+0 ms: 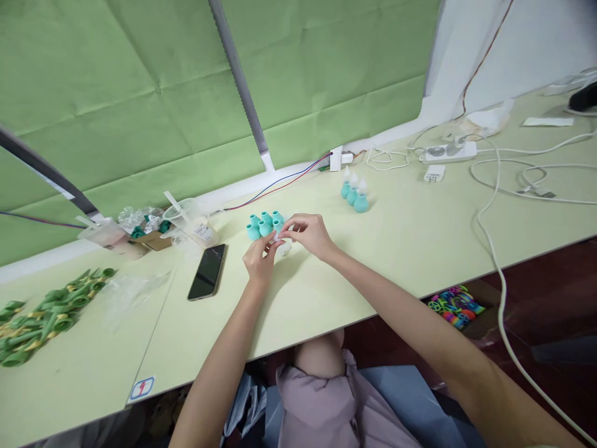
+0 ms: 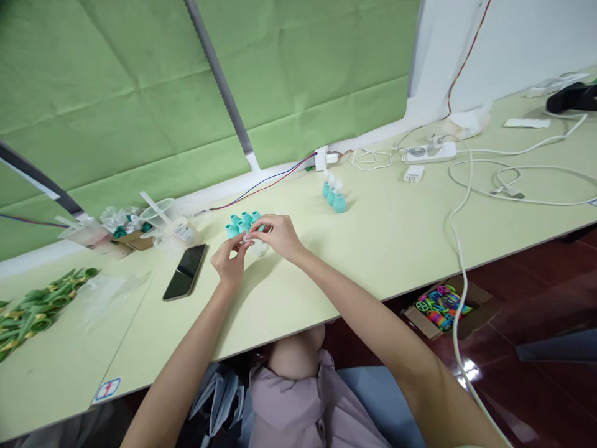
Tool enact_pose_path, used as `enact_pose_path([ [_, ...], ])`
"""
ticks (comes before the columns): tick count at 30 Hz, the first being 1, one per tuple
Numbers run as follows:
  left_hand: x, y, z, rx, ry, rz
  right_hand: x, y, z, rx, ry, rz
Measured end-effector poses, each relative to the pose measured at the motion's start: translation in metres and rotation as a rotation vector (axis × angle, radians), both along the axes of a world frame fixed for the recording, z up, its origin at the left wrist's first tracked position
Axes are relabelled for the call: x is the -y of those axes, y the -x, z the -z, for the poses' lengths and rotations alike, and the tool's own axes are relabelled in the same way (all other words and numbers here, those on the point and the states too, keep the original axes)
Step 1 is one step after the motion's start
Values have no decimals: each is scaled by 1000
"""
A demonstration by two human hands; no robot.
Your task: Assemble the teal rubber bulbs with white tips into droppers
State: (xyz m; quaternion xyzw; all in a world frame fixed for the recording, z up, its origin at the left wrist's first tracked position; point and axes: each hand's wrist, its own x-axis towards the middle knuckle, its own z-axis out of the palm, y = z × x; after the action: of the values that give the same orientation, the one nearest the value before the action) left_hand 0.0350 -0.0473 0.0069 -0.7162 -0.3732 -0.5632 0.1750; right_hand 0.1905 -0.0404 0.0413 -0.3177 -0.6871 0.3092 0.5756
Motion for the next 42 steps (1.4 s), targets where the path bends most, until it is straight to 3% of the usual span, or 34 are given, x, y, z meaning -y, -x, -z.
enact_pose_path([
  [6,1,1,-1,44,35,-18,0,-2,-3,21,-49,-39],
  [17,-1,3,-2,17,-14,-9,-3,1,-1,-99,150,-196],
  [24,-1,5,-1,-3,-11,-17,-4,7,6,-160,149,-137],
  [34,-3,8,-2,-149,-114,-14,-9,6,9,-274,252,-256],
  [42,0,10,-5,-288,-212,-16,-14,-1,15,-218,494,-363],
])
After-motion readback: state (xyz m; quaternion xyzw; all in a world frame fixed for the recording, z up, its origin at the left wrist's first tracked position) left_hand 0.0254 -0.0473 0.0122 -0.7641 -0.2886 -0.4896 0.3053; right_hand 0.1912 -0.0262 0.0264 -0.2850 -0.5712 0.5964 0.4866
